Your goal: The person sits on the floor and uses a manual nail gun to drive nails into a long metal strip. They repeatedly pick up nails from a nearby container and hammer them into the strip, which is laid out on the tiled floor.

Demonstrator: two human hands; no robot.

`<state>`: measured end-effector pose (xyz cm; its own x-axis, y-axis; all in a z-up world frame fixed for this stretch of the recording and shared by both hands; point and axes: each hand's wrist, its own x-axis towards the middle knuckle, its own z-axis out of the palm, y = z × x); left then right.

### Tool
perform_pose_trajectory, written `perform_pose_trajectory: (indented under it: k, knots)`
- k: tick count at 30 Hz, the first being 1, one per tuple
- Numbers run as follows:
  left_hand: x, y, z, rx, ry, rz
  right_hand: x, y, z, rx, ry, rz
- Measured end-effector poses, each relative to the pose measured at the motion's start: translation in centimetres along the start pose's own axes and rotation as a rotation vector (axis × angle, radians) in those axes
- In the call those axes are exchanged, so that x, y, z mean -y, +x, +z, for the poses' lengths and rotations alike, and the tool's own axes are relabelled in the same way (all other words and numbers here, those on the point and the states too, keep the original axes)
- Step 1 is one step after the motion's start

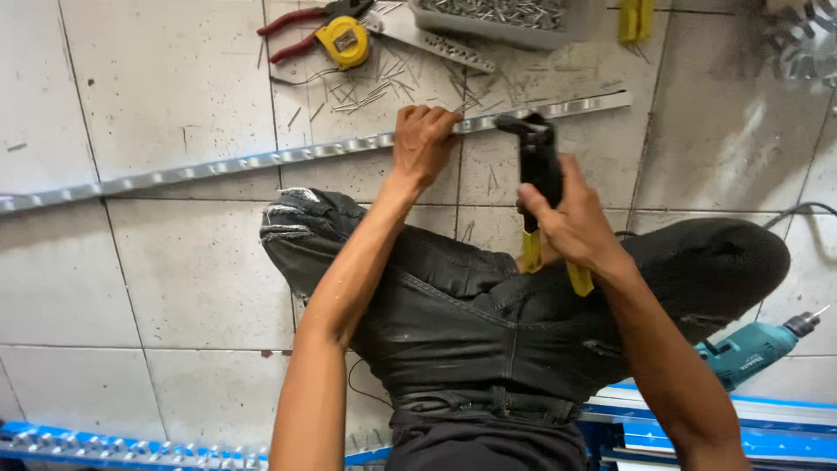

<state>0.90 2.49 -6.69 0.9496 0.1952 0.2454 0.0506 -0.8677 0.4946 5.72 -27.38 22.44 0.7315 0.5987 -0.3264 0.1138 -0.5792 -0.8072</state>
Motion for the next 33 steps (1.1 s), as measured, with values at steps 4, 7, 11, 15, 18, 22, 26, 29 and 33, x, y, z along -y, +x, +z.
perform_pose_trajectory:
  k: [4, 7, 11, 15, 18, 22, 26, 29, 33]
  knots:
    - [1.6, -1.2, -4.7, -0.055, -0.031, -0.059, 2.2, 2.4, 3.2, 0.062, -0.147, -0.014]
    - [2.0, -1.1, -4.5, -0.081, -0.149, -0.071, 3.4, 4.9, 5.1, 0.140, -0.241, 0.043]
    - [1.4, -0.9, -5.3, -0.126, -0.162, -0.064, 4.9, 5.5, 6.1, 0.196, -0.346, 0.078]
    - [0.8, -0.5, -5.9, -0.149, -0.202, -0.072, 2.8, 5.7, 6.8, 0.190, -0.375, 0.039]
    - [0.3, -0.4, -6.2, -0.113, -0.194, -0.092, 1.0, 6.6, 7.0, 0.208, -0.399, 0.077]
    - [0.8, -0.3, -4.9, -0.116, -0.187, -0.075, -1.2, 8.8, 7.2, 0.277, -0.530, 0.106]
    - [-3.6, -1.6, -9.0, -0.095, -0.184, -0.143, 1.8, 8.4, 7.2, 0.343, -0.589, 0.174]
    - [-10.0, -3.5, -11.4, -0.157, -0.482, -0.430, 5.4, 7.4, 6.9, 0.339, -0.498, 0.205]
    - [-15.4, 1.0, -11.8, 0.198, -1.259, -1.202, 4.8, 6.7, 7.2, 0.287, -0.480, 0.090]
